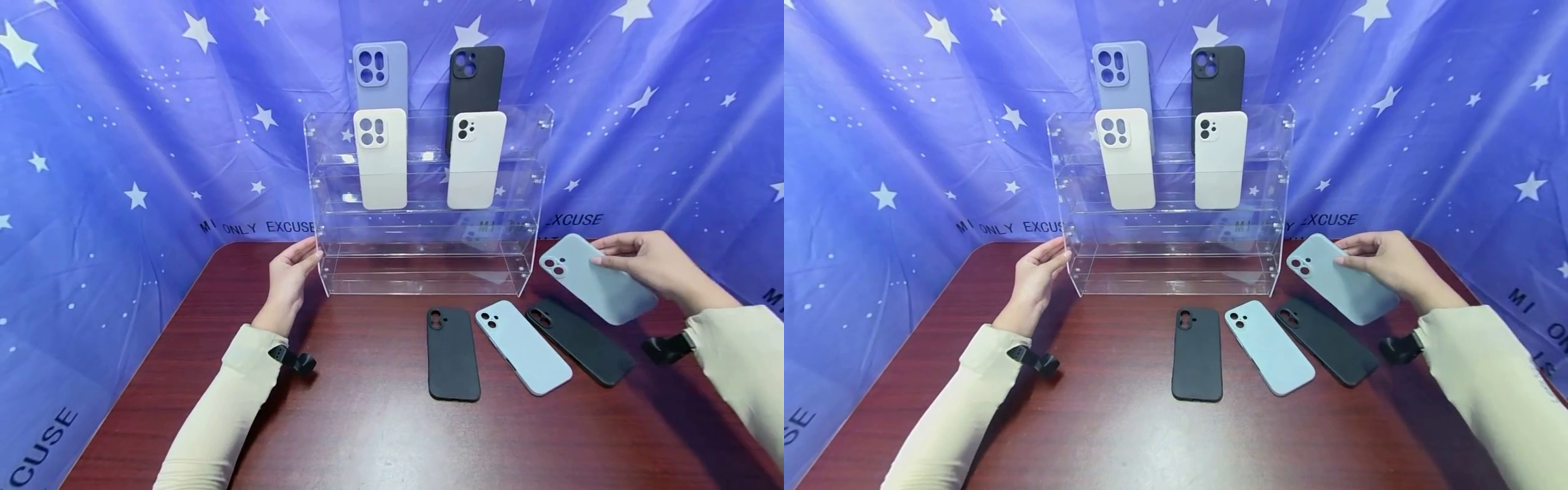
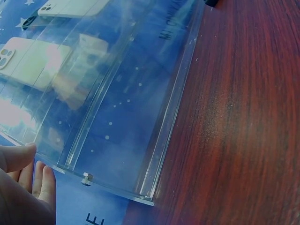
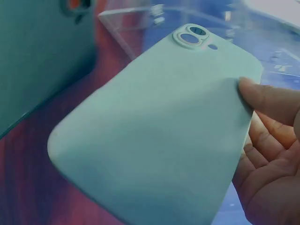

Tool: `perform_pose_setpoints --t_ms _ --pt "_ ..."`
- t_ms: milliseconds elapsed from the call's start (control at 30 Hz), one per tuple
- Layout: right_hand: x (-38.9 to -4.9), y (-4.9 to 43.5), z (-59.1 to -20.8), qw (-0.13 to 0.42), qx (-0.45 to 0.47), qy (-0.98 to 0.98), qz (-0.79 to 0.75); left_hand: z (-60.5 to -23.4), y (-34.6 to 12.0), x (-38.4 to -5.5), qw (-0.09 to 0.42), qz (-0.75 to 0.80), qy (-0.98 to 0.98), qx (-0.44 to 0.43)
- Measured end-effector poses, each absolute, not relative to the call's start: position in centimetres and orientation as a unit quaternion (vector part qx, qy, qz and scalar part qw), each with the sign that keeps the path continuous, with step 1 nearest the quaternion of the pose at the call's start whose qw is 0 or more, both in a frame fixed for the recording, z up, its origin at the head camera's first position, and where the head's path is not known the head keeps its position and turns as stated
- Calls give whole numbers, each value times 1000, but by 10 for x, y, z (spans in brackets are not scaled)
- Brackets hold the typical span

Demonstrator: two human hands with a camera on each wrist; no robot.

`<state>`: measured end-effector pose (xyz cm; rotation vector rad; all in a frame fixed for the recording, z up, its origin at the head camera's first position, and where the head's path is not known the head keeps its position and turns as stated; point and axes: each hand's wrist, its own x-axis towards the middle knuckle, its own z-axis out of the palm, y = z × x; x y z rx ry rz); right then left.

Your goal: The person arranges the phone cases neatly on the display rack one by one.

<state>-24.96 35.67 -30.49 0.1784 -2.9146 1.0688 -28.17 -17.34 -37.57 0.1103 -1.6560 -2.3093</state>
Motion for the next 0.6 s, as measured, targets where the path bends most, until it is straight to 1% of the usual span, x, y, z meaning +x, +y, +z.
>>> perform_pose_setpoints --t_ms 367,600 --pt "-232 340 -273 38 64 -885 459 -375 -173 -283 153 -804 -574 43" --pt "-230 311 -265 76 92 -864 489 -376 -173 -283 155 -805 -572 40"
